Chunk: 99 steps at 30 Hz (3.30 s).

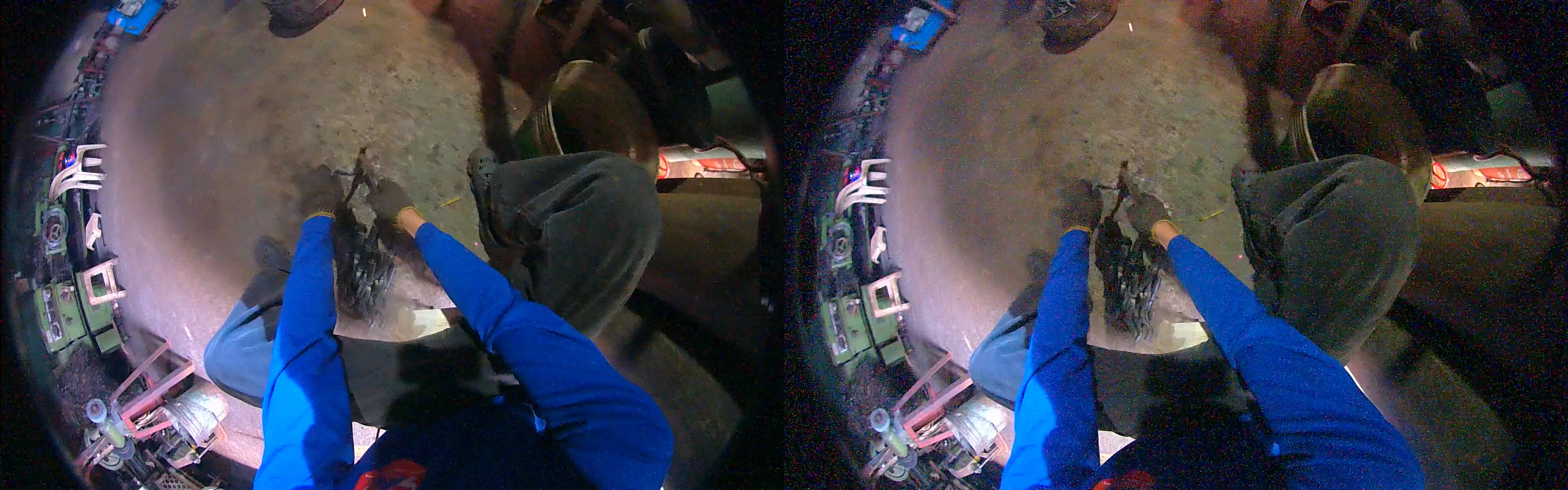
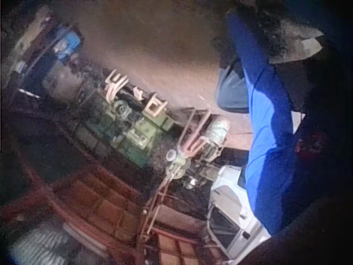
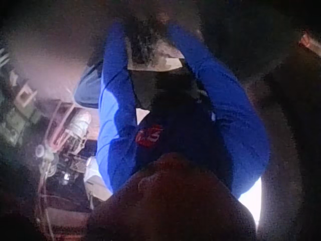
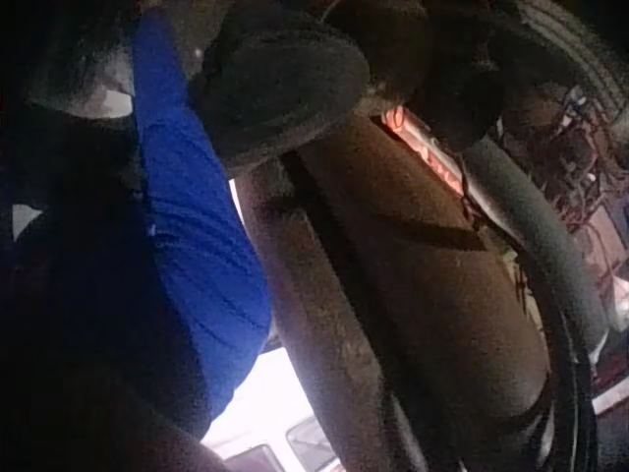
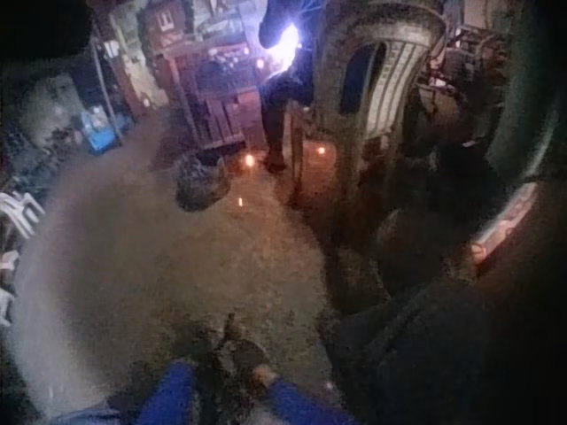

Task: The person sits on the floor and uses a hammer and metal rod to repeatedly strike and cut a pile of metal rods into smaller pieces. The person handles the rods one at a time, striking them against the floor to break them apart.

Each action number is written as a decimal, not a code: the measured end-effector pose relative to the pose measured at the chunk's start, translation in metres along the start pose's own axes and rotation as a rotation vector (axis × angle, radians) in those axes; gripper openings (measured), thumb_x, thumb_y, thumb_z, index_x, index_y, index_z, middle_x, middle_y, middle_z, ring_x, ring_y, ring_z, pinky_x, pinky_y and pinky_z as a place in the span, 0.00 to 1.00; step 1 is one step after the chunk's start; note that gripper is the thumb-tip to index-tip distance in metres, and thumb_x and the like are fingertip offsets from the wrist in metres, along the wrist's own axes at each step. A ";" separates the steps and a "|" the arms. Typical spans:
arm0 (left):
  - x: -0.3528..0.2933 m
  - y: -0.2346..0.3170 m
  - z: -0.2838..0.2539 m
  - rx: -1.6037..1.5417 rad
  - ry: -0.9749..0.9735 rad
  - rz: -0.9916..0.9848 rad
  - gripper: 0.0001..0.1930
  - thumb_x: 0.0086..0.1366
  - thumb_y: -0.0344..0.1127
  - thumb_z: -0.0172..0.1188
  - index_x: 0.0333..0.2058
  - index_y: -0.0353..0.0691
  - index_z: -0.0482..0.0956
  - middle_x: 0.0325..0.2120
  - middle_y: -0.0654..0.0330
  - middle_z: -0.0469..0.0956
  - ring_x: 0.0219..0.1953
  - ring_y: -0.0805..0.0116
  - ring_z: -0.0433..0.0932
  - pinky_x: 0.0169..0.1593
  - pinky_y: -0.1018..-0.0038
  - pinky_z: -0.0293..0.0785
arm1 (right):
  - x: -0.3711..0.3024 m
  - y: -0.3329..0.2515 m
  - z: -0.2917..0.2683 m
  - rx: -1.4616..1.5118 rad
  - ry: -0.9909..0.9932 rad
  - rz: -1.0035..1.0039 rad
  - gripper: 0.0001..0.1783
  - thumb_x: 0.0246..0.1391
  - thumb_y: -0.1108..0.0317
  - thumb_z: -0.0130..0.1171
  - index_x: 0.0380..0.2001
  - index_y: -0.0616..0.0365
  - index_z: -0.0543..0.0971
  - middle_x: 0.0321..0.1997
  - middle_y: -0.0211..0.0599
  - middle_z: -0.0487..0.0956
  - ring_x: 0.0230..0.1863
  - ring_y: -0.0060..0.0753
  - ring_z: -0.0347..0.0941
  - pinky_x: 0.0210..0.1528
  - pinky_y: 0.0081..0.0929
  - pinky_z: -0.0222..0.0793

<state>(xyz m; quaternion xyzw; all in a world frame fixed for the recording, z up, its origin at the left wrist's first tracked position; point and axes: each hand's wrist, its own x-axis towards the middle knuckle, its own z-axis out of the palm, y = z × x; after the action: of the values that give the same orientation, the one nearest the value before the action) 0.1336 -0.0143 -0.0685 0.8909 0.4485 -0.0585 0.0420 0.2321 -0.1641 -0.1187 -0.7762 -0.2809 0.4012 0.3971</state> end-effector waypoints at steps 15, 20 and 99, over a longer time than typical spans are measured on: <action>0.003 -0.001 0.020 0.048 0.118 0.105 0.16 0.70 0.44 0.53 0.39 0.36 0.79 0.39 0.41 0.79 0.46 0.39 0.77 0.51 0.47 0.71 | -0.044 0.003 -0.005 0.084 0.161 0.139 0.22 0.62 0.53 0.52 0.46 0.63 0.73 0.45 0.66 0.79 0.48 0.73 0.75 0.50 0.57 0.71; 0.007 0.000 0.017 0.079 0.088 0.063 0.14 0.67 0.42 0.53 0.38 0.38 0.81 0.38 0.43 0.81 0.45 0.41 0.79 0.56 0.43 0.65 | -0.031 -0.010 0.000 0.070 0.166 0.060 0.23 0.61 0.52 0.53 0.48 0.62 0.73 0.46 0.67 0.79 0.48 0.73 0.75 0.50 0.57 0.71; 0.006 -0.014 -0.009 -0.131 -0.097 0.151 0.12 0.59 0.35 0.62 0.40 0.35 0.79 0.41 0.43 0.79 0.48 0.40 0.77 0.52 0.54 0.74 | -0.050 -0.010 -0.014 0.150 0.047 0.049 0.33 0.62 0.46 0.51 0.58 0.64 0.72 0.55 0.65 0.76 0.56 0.68 0.73 0.57 0.52 0.70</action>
<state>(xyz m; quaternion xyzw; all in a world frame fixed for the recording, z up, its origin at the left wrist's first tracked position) 0.1267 -0.0001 -0.0611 0.9137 0.3803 -0.0686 0.1258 0.2162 -0.2020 -0.0852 -0.7601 -0.2217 0.4124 0.4506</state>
